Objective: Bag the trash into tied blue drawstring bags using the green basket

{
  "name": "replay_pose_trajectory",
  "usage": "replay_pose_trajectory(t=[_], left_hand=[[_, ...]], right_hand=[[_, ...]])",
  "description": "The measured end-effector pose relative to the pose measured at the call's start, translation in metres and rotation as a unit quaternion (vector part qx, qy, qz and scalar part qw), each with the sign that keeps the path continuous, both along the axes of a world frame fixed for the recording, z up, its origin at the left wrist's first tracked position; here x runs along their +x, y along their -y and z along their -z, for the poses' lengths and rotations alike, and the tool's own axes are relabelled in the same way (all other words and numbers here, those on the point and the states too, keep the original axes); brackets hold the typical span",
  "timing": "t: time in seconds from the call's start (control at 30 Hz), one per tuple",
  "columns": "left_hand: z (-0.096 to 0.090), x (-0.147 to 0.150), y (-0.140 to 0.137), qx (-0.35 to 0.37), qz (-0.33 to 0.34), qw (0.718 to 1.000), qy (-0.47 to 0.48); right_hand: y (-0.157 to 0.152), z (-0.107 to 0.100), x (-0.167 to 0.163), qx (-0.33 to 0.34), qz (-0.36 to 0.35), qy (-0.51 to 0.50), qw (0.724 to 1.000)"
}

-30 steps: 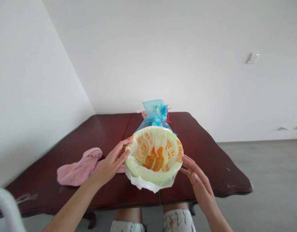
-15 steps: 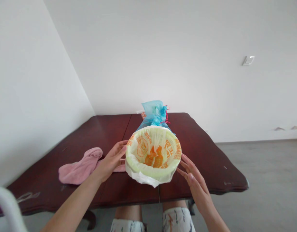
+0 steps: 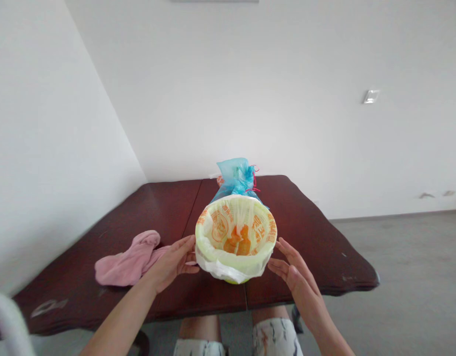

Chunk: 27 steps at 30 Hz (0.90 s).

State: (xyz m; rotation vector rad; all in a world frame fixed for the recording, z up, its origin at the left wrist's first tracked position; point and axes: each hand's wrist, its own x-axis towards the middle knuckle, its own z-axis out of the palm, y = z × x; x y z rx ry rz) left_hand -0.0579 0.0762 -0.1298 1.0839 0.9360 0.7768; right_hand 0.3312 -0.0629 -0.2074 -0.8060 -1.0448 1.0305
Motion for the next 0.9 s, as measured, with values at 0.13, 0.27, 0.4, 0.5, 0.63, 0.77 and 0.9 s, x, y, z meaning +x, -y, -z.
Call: replay_pose_trajectory(t=[0.13,0.27,0.4,0.5,0.63,0.77,0.9], left_hand=[[-0.003,0.003,0.009,-0.015,0.007,1.0,0.013],[-0.008,0.009,0.015,-0.012,0.008,1.0,0.017],[-0.008,0.014,0.018,-0.027,-0.005,1.0,0.004],[-0.002,0.015,0.019,-0.03,-0.007,1.0,-0.005],[0.006,0.012,0.018,-0.029,-0.012,1.0,-0.001],[0.011,0.012,0.015,-0.021,-0.015,1.0,0.002],[0.022,0.013,0.015,-0.014,-0.02,0.999,0.025]], right_hand=[[0.003,-0.008,-0.004,-0.017,-0.018,-0.002,1.0],[0.004,-0.012,-0.006,-0.024,-0.024,0.004,0.999],[0.005,-0.013,-0.006,-0.03,-0.019,0.009,0.999],[0.004,-0.012,-0.005,-0.029,-0.023,0.008,0.999],[0.002,-0.012,-0.001,-0.028,-0.018,0.008,0.999],[-0.003,-0.008,0.002,-0.017,-0.02,0.017,1.0],[-0.007,-0.004,0.003,-0.012,-0.011,0.017,1.0]])
